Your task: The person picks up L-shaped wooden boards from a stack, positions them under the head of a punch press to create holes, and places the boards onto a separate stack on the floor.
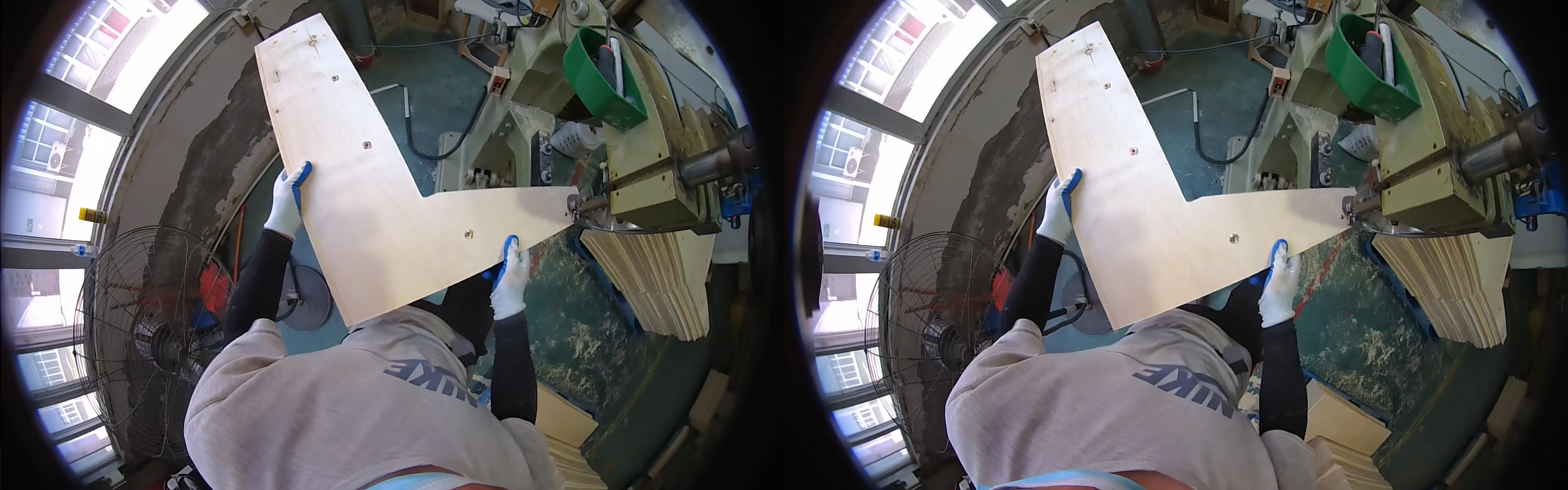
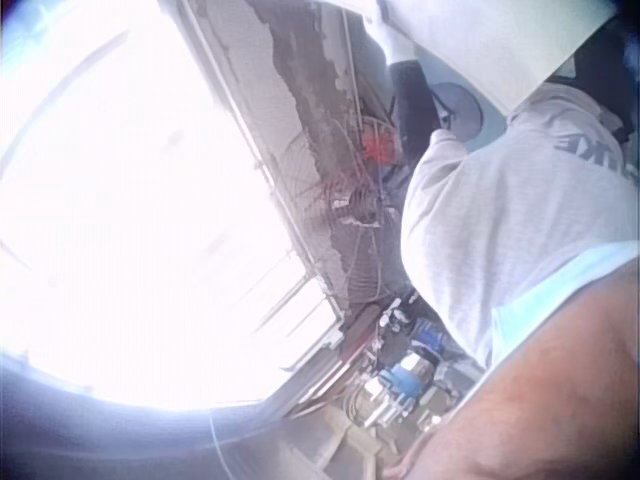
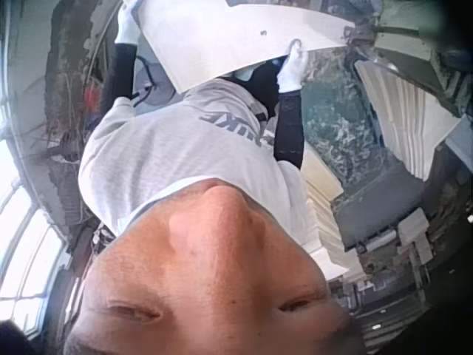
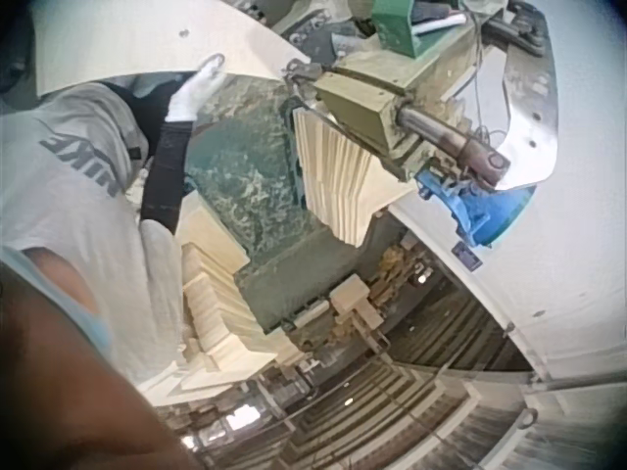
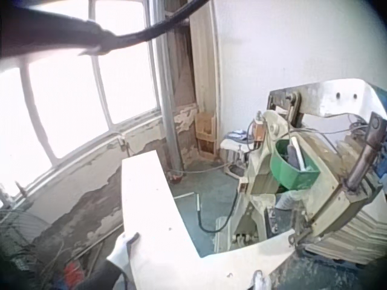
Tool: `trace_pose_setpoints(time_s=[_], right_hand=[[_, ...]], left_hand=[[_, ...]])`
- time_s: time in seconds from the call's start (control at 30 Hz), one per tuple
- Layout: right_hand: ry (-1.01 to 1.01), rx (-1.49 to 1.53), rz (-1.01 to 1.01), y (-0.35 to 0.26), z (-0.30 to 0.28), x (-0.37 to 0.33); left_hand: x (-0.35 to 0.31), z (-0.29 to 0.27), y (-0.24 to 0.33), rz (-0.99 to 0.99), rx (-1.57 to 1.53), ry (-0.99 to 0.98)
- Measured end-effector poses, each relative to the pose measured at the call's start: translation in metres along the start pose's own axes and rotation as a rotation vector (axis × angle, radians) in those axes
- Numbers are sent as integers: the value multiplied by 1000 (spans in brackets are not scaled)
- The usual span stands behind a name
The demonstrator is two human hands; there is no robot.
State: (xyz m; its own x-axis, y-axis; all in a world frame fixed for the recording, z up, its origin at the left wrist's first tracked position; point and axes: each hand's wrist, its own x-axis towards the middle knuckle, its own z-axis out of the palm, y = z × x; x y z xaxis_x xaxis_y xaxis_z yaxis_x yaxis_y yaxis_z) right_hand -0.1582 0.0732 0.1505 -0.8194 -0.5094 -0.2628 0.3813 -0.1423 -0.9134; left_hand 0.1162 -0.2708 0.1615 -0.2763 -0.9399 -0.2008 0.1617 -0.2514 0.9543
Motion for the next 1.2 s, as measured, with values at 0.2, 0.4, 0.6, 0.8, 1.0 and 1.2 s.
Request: trace_pose_setpoints(time_s=[0.2,0.4,0.6,0.8,1.0,1.2], right_hand=[[1,-229,-11,16,0,19],[-30,117,6,3,-2,6],[-276,167,277,1,4,-63],[-59,241,357,0,-73,-52],[270,47,139,-78,-262,-15],[578,-73,-326,-200,-521,-58]], left_hand=[[-10,-17,2,-79,-93,-1],[-33,0,11,-126,-75,-53],[-68,-83,12,-355,-9,-100],[-114,-75,-96,-723,123,-106],[-214,96,-282,-1030,-104,-501],[-339,390,-381,-906,-191,-532]])
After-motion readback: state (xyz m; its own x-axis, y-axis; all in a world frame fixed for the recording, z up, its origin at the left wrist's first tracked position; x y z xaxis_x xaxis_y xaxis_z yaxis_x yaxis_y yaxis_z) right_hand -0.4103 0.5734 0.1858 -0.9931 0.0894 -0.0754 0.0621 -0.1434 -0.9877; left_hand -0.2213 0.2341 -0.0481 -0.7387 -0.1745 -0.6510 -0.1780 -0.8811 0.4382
